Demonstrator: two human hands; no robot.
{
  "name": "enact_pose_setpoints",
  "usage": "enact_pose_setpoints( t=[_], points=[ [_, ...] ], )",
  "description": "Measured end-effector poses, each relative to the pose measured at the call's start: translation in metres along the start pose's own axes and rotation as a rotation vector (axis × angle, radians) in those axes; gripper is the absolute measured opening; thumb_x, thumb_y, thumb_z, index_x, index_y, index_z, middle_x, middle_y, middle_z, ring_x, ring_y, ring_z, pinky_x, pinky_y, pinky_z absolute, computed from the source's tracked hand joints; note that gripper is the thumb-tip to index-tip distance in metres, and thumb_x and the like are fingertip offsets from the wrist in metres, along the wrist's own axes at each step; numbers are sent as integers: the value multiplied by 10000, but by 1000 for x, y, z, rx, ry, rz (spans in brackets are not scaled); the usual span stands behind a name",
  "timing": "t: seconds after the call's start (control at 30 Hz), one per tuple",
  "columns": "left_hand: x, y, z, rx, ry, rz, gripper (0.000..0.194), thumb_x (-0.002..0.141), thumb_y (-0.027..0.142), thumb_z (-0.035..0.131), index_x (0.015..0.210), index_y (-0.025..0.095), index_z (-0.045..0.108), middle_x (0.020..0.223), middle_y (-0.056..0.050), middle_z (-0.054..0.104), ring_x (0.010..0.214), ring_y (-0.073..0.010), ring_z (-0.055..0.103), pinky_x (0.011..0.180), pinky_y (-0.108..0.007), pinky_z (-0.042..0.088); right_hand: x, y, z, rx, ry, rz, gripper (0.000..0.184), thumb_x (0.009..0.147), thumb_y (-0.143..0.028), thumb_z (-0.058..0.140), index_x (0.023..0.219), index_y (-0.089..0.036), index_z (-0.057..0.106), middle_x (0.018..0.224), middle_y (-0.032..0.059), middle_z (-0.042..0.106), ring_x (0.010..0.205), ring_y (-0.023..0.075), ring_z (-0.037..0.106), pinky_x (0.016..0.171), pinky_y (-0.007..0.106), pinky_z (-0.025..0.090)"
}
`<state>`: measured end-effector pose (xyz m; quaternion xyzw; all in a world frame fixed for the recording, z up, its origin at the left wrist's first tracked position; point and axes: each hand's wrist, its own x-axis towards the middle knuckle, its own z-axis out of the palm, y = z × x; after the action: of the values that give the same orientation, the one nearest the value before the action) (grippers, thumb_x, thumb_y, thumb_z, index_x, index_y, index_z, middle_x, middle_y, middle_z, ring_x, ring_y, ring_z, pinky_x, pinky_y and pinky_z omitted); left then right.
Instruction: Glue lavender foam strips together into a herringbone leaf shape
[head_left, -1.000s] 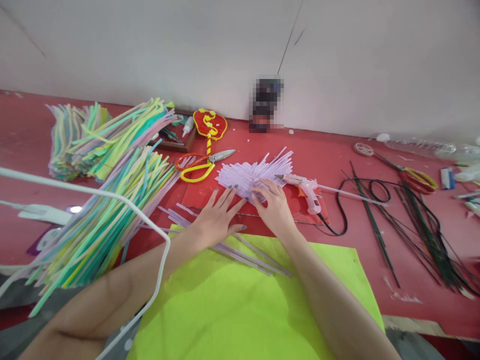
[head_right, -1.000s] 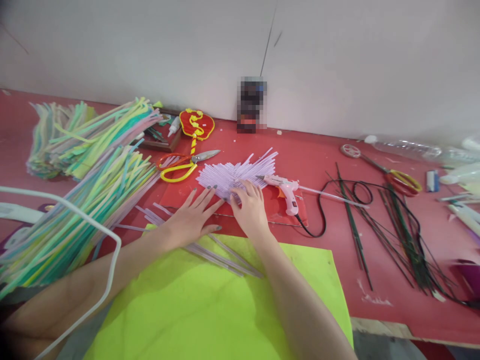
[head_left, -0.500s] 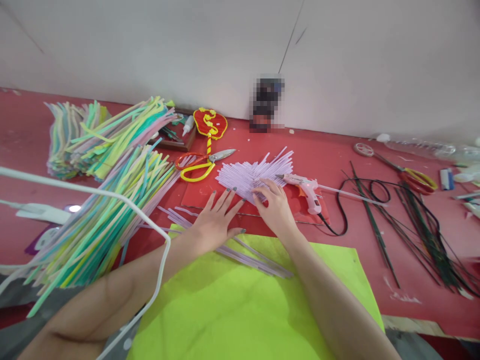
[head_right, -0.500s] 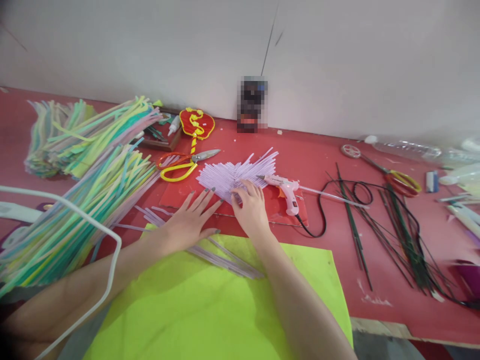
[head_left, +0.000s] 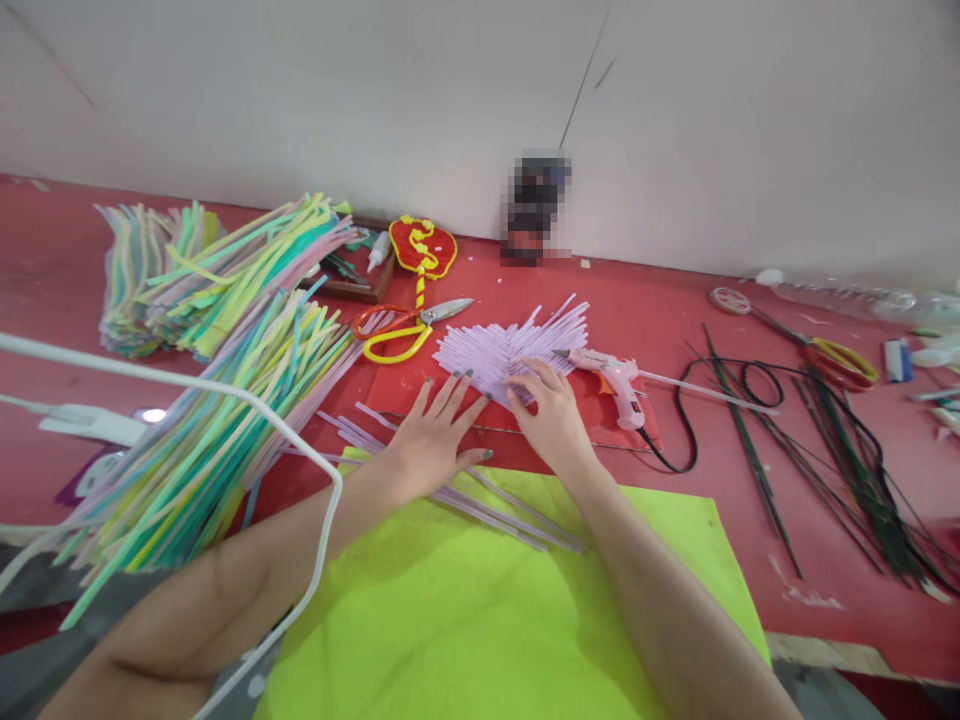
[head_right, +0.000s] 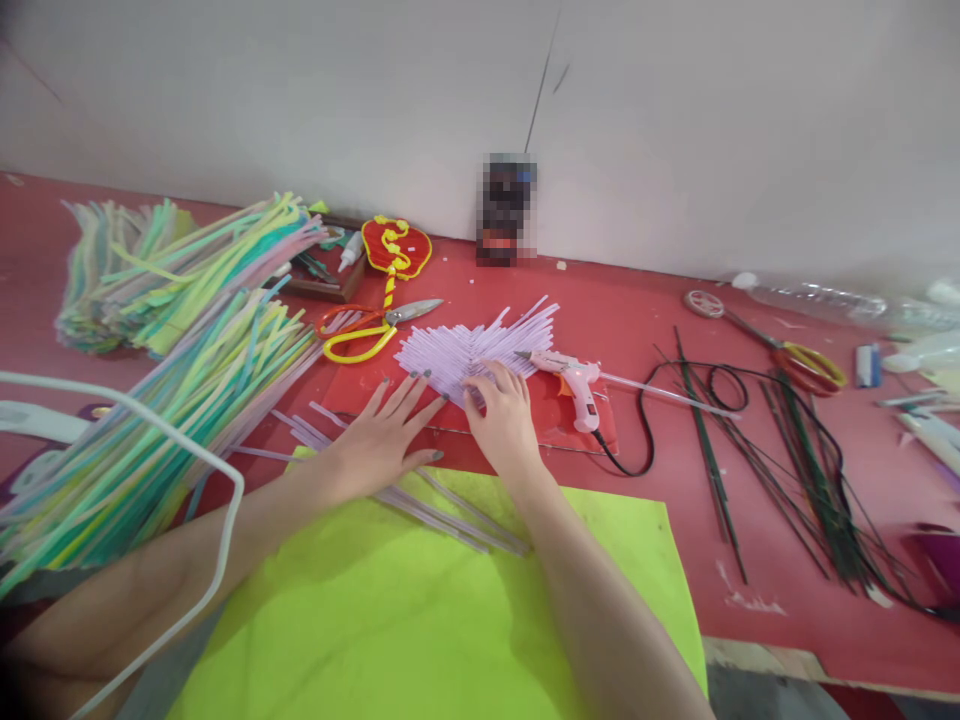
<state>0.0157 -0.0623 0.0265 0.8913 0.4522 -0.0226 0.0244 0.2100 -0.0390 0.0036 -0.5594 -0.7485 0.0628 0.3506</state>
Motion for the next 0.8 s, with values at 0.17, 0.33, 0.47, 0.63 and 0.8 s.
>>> enact_pose_setpoints(
  t=[0.17, 0.33, 0.47, 0.63, 0.8],
  points=[
    [0, -1, 4, -9, 8, 9, 683, 926, 571, 350, 1468, 165, 267, 1527, -167, 238, 1430, -302, 167, 1132, -543, 164, 0, -1, 0, 12, 3, -2, 179, 854, -262, 492, 920, -243, 657, 1197, 92, 602, 1152, 267, 529, 977, 509, 408],
    [-1, 2, 6, -8, 0, -30, 701, 914, 593, 351, 1470, 176, 265, 1530, -178, 220, 1429, -313, 164, 1125, -560, 164, 1, -2, 0, 7, -2, 0, 176, 857, -259, 491, 919, -231, 654, 1196, 98, 606, 1153, 263, 532, 988, 503, 401],
    [-2, 5, 4, 3, 2, -89, 709, 905, 606, 360, 1467, 181, 279, 1531, -187, 210, 1429, -325, 153, 1125, -568, 152, 0, -1, 0, 8, -7, 3, 178, 857, -266, 489, 922, -239, 652, 1203, 95, 606, 1154, 270, 533, 991, 524, 392],
    [-4, 9, 4, 3, 29, -135, 694, 912, 606, 332, 1457, 177, 309, 1513, -182, 268, 1422, -348, 168, 1116, -594, 143, 0, -1, 1, -1, -13, 15, 175, 857, -266, 493, 927, -231, 649, 1206, 101, 602, 1151, 274, 532, 988, 523, 393],
    [-5, 11, 4, -2, 46, -144, 678, 919, 594, 329, 1459, 185, 307, 1512, -172, 276, 1416, -354, 187, 1117, -592, 139, 0, -2, 1, 2, -12, 7, 173, 855, -258, 494, 926, -224, 649, 1190, 105, 604, 1150, 266, 531, 999, 506, 389]
  ],
)
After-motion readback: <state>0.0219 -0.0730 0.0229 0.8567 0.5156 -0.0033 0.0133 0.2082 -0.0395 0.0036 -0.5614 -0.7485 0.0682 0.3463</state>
